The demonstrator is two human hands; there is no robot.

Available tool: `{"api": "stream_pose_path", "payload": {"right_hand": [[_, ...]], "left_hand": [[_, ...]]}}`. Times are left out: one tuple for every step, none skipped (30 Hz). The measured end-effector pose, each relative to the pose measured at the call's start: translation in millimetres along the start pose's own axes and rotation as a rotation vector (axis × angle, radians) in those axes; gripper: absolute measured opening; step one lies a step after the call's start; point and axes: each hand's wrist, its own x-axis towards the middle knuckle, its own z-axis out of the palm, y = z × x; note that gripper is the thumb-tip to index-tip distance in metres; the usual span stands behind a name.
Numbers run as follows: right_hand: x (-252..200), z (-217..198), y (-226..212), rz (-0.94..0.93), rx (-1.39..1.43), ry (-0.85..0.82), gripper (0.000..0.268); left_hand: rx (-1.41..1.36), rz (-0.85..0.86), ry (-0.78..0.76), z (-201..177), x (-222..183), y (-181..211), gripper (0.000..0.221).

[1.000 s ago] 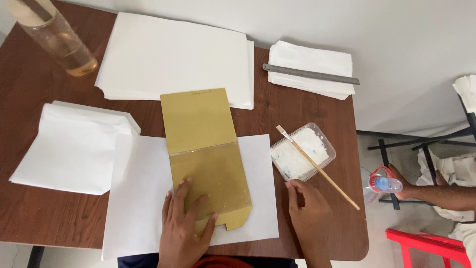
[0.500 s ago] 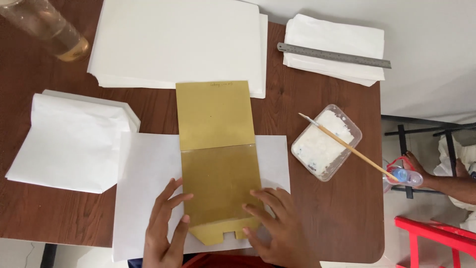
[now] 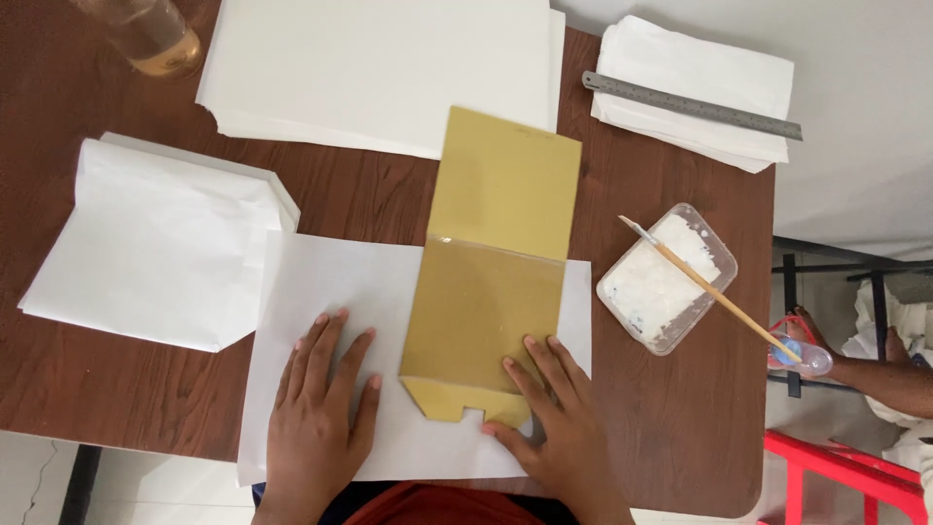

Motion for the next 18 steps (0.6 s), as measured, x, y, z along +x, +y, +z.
{"api": "stream_pose_path", "payload": {"right_hand": [[0,1,1,-0.003,-0.001,-0.006,0.065],[-1,3,3,-0.005,-0.002,-0.012,0.06],[1,1,2,-0.01,0.001,-0.016,0.06],[2,-1,2,-0.039,0.025,-0.009,0.057],[3,-3,1,-0.066,0.05,-0.005,0.055],[3,-4,0,-0.068,0.054,-0.011,0.055],[4,-6,-1,-0.07,0.079,-0.004,0.051],[5,-7,-1,-0.071,0.104,0.004,0.048],[1,-5,2,-0.077,0.107,0.002,0.048],[-2,-2,5,-0.098,0.085,-0.005,0.051],[-6,0,9,-0.118,0.064,-0.011,0.054],[-5,-2,7,-0.122,0.066,-0.013,0.054],[-4,-4,6,-0.133,0.081,-0.015,0.049],[-2,-6,4,-0.144,0.097,-0.017,0.045],[-3,-6,5,-0.148,0.101,-0.019,0.045],[-3,-5,5,-0.149,0.102,-0.023,0.045],[-3,-4,5,-0.146,0.102,-0.024,0.045],[-3,-3,6,-0.145,0.104,-0.022,0.045]], "left_hand": [[0.001,0.0,-0.003,0,0,0,0.043],[0.001,0.0,-0.006,0,1,0,0.045],[0.003,-0.007,-0.005,1,1,-1,0.045],[0.006,-0.005,-0.011,1,1,-1,0.046],[0.008,-0.004,-0.021,2,0,-1,0.046],[0.01,-0.012,-0.023,1,1,-1,0.046],[0.004,-0.013,-0.015,1,2,0,0.046],[-0.002,-0.015,-0.006,0,2,1,0.046],[0.001,-0.021,-0.003,-1,3,0,0.046],[-0.002,-0.019,-0.003,-2,3,1,0.046],[-0.005,-0.015,-0.004,-3,4,1,0.045],[-0.003,-0.019,-0.002,-2,4,2,0.045],[-0.01,-0.022,0.01,-2,4,2,0.045],[-0.016,-0.025,0.022,-1,4,2,0.044],[-0.012,-0.03,0.023,-2,4,3,0.044],[-0.012,-0.028,0.034,-2,4,3,0.043],[-0.013,-0.02,0.044,-2,5,3,0.043],[-0.01,-0.019,0.043,-2,5,3,0.043]]}}
